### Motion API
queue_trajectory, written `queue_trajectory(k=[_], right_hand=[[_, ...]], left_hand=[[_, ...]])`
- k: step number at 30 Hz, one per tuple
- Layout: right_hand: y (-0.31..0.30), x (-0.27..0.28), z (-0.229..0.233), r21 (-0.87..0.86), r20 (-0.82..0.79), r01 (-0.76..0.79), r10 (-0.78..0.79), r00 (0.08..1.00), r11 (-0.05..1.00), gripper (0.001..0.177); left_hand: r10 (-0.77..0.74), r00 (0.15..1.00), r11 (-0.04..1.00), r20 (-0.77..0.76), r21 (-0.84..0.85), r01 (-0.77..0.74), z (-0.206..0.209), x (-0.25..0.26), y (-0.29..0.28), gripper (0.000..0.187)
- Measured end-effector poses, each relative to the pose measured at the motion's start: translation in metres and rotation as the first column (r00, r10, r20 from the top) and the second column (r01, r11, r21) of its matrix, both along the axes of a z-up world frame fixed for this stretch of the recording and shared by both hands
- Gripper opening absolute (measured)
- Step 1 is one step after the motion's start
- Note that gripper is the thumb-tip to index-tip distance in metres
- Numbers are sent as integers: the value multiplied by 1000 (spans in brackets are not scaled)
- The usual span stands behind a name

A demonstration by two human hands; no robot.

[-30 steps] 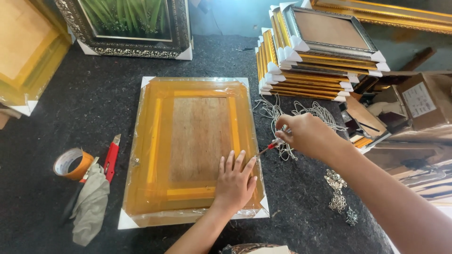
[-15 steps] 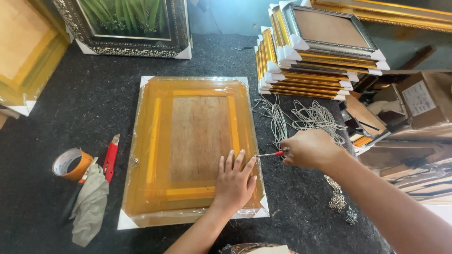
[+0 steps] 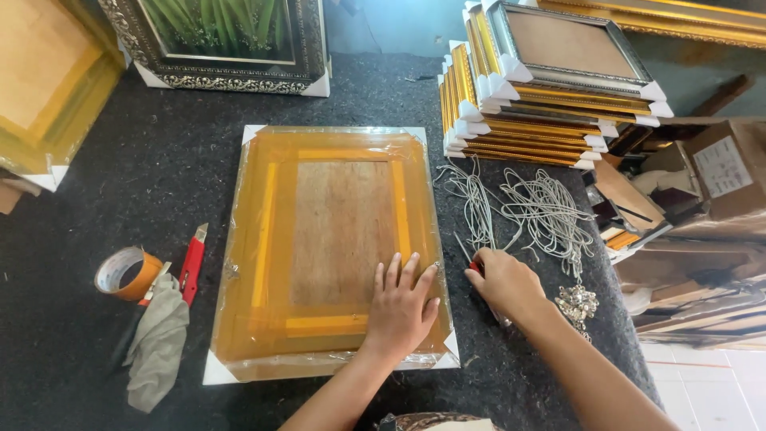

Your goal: The person is finishing the framing process by attaching a hanging wire to the back of a picture frame and then displaying the framed artwork.

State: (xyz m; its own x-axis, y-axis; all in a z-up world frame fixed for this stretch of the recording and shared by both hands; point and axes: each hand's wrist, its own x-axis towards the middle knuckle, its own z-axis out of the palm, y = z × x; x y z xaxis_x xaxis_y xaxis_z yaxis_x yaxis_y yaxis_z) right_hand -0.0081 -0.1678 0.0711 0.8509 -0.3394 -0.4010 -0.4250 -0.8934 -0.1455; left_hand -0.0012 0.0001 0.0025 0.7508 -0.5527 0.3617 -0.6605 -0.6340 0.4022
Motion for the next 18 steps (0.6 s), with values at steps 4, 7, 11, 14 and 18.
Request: queue_trajectory(k=[4,7,11,14,18], right_hand=[[13,6,-5,-41,180,-58,64,982,997,34],[21,12,-10,62,199,-111,97,975,992,22],[21,18,-21,30,238,-213,200,951,977,18],[19,18,-28,66,273,-207,182,945,976,16],[25,8,-28,367,374,-33,-115,920,930,18]], left_hand=[[-2,1000,1000,-6,0,2,1,0,0,39],[-8,1000,1000,-25,14,9,-1,0,0,39],[10,1000,1000,-27,12,-10,-2,0,0,41],[39,993,995,-115,-91,-49,-2,4,0,43],[67,955,923,-288,-345,-169,3,7,3,32]])
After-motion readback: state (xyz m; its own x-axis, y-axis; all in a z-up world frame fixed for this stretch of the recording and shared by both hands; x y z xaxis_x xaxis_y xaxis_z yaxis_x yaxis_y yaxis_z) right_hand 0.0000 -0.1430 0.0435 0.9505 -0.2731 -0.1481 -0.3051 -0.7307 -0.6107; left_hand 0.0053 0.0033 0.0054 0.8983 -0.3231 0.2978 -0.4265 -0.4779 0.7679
